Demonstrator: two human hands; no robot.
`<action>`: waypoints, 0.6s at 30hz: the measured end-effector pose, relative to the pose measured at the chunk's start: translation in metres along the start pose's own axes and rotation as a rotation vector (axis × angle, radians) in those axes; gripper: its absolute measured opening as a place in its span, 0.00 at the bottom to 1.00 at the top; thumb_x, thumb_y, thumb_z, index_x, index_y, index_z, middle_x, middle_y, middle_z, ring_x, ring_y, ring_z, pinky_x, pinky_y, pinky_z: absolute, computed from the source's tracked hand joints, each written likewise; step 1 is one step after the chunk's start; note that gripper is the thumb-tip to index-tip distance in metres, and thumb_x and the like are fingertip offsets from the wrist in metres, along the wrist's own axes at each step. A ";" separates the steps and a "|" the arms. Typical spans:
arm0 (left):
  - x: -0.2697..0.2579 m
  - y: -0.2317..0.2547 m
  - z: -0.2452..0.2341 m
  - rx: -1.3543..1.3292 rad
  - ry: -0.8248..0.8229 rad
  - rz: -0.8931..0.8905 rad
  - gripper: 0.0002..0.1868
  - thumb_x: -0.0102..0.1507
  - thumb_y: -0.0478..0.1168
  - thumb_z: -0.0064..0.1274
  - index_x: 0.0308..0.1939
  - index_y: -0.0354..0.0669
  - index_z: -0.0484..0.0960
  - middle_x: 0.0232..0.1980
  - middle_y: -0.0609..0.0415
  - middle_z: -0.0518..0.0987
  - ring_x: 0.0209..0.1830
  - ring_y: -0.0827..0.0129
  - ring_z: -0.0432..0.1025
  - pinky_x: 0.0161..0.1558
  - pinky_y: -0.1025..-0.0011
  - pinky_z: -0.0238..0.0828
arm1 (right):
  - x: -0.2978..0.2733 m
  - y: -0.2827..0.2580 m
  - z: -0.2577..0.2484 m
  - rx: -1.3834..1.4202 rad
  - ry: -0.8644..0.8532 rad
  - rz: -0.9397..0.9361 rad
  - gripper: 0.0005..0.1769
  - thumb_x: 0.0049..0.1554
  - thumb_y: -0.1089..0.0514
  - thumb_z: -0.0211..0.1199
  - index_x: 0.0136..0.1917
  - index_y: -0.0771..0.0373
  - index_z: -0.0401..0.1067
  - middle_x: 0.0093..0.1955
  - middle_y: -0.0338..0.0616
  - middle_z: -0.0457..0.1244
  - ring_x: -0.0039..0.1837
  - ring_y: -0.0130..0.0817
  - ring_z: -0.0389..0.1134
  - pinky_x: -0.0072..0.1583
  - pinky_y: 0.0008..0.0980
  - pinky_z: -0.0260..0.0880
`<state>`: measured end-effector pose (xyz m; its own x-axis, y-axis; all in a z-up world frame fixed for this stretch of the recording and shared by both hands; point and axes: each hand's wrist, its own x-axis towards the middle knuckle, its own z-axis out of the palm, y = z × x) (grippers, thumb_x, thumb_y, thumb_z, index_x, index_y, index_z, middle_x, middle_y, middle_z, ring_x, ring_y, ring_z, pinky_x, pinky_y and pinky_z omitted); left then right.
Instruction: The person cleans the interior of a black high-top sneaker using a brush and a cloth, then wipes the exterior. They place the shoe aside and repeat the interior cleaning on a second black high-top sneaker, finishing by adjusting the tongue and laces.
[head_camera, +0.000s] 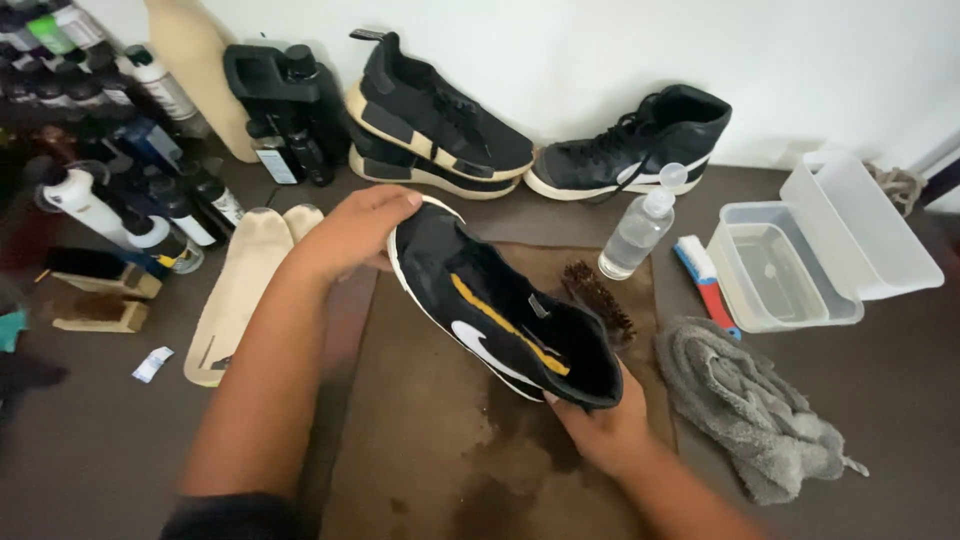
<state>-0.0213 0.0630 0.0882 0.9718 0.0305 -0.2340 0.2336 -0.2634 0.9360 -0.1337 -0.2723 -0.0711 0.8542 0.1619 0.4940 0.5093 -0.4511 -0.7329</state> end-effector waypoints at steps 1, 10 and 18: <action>-0.008 0.011 0.000 0.000 0.007 0.002 0.30 0.65 0.58 0.53 0.65 0.45 0.78 0.57 0.34 0.80 0.46 0.42 0.81 0.42 0.48 0.81 | -0.001 0.003 -0.001 0.004 -0.002 -0.006 0.16 0.55 0.50 0.69 0.55 0.57 0.78 0.54 0.39 0.73 0.58 0.33 0.74 0.60 0.34 0.72; -0.040 0.023 -0.004 0.021 -0.400 0.570 0.42 0.59 0.55 0.56 0.75 0.48 0.62 0.68 0.56 0.69 0.64 0.69 0.68 0.63 0.67 0.71 | -0.022 0.060 0.010 0.730 0.292 0.243 0.36 0.56 0.68 0.60 0.76 0.68 0.57 0.74 0.53 0.59 0.75 0.43 0.59 0.78 0.45 0.56; -0.107 0.061 0.019 0.211 -0.258 0.778 0.59 0.47 0.53 0.73 0.76 0.56 0.54 0.70 0.55 0.68 0.65 0.64 0.70 0.69 0.63 0.66 | 0.001 0.047 0.003 0.969 0.151 0.374 0.32 0.65 0.49 0.48 0.79 0.57 0.53 0.75 0.51 0.59 0.70 0.53 0.65 0.65 0.60 0.69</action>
<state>-0.1116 0.0253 0.1649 0.8089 -0.4486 0.3801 -0.5351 -0.2936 0.7922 -0.1088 -0.2907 -0.1064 0.9864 0.0164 0.1633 0.1379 0.4570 -0.8787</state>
